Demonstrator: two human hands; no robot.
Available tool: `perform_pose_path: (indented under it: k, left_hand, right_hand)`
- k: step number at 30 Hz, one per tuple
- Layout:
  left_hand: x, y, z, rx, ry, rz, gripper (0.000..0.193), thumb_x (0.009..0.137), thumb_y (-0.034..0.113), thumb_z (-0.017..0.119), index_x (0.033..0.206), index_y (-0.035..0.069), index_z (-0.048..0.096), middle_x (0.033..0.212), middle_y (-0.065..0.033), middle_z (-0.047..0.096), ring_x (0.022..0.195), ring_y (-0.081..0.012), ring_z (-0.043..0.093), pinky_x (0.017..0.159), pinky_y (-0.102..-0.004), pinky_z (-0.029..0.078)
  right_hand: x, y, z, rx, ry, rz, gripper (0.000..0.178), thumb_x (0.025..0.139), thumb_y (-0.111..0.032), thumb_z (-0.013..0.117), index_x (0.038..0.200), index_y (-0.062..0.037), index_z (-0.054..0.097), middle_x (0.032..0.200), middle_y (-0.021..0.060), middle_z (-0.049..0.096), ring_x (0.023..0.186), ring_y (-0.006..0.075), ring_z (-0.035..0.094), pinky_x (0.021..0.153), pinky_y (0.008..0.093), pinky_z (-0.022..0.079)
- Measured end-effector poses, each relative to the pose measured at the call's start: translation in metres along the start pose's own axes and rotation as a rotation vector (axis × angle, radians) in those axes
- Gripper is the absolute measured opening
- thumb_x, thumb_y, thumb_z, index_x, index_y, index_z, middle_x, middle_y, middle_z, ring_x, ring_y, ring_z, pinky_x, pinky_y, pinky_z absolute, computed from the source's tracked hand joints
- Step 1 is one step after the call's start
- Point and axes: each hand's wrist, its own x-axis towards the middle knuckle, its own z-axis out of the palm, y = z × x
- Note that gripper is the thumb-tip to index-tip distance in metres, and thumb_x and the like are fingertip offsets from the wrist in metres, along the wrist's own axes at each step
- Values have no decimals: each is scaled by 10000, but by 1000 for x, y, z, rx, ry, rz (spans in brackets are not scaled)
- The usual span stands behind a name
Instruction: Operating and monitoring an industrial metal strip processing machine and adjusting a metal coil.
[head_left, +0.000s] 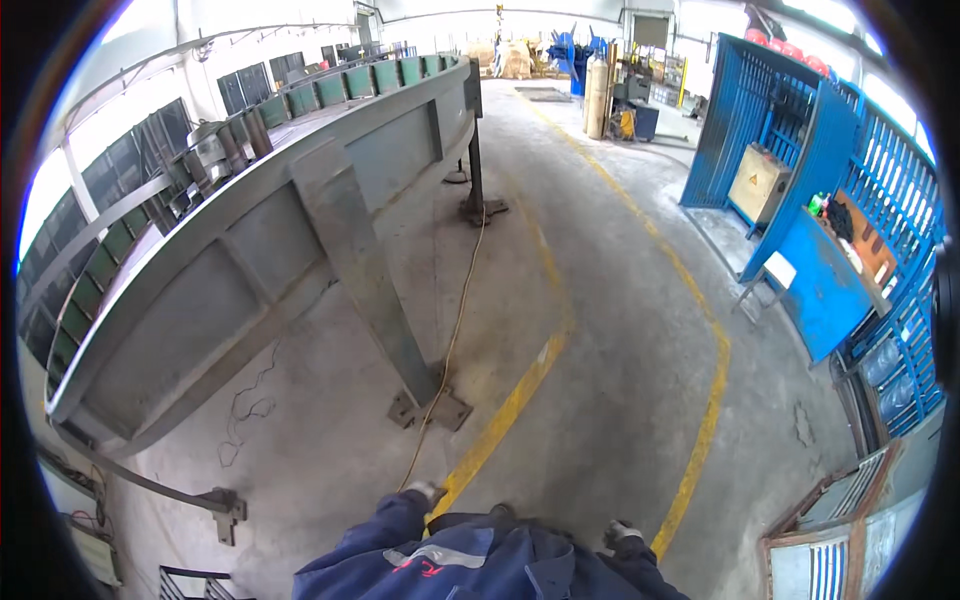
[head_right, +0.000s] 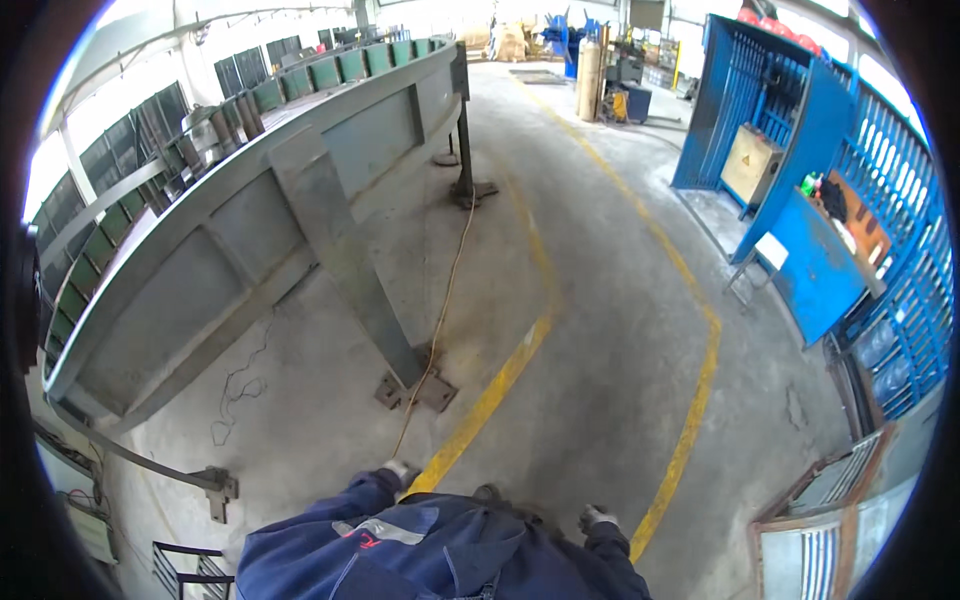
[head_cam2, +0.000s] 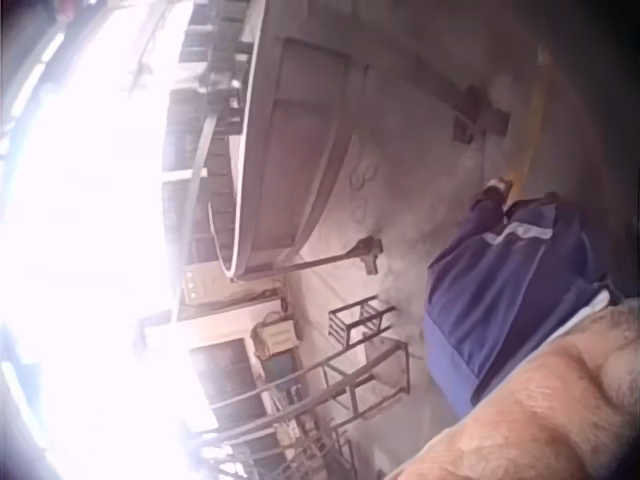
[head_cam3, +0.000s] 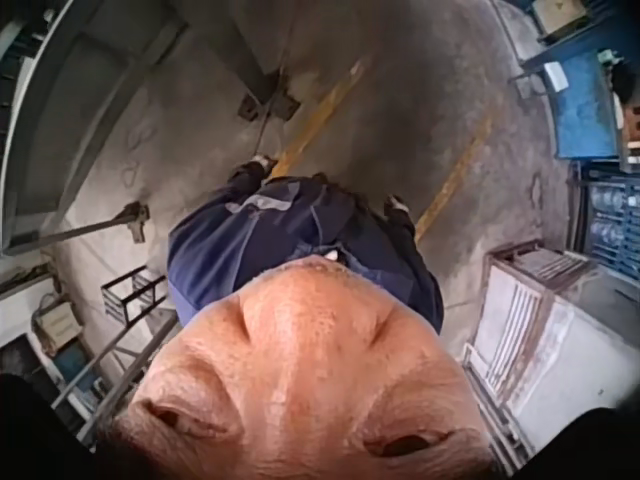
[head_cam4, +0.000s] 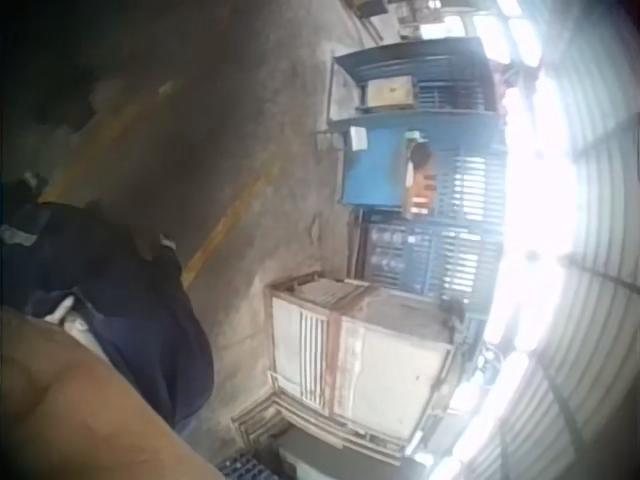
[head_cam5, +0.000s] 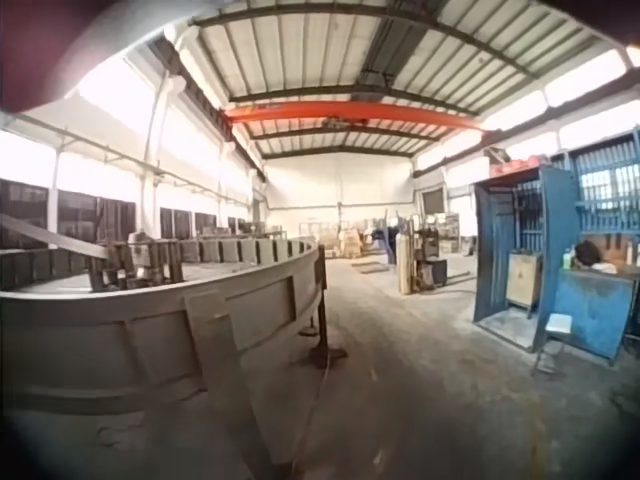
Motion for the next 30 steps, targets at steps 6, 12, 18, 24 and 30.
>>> perform_pose_path:
  k: [6,12,18,24,30]
  left_hand:
    - [156,172,-141,-244,51,42,504,863,494,529,927,13,666,767,-161,674,706,-278,674,704,-395,520]
    - [302,261,-202,-198,32,-10,452,869,494,528,885,66,673,728,-135,672,679,-264,671,665,-389,523]
    - [394,291,-256,-206,82,113,472,884,500,538,811,49,656,658,-74,626,543,-195,598,516,-370,472]
    - [544,376,-323,-24,-3,17,331,878,433,512,1014,166,652,938,-153,661,870,-298,640,749,-431,506]
    - [683,511,-497,-265,-81,-253,466,887,514,458,984,113,674,952,-123,661,882,-299,629,768,-416,502]
  right_hand:
    - [-8,-156,21,-388,215,-85,192,873,-196,638,909,-10,609,660,89,605,512,209,564,457,350,441]
    - [154,-342,13,-622,228,-94,205,870,-204,643,909,-6,603,673,93,608,518,211,571,463,350,451]
    - [315,-601,18,-191,24,-116,219,866,-212,648,908,-3,597,685,98,611,525,213,578,468,349,461]
    - [464,-866,78,-75,-7,-306,224,870,-203,638,894,11,578,678,96,601,526,208,574,467,348,460]
    - [550,-1030,152,-97,-77,-295,122,865,-101,620,880,14,580,657,86,576,519,190,555,446,333,443]
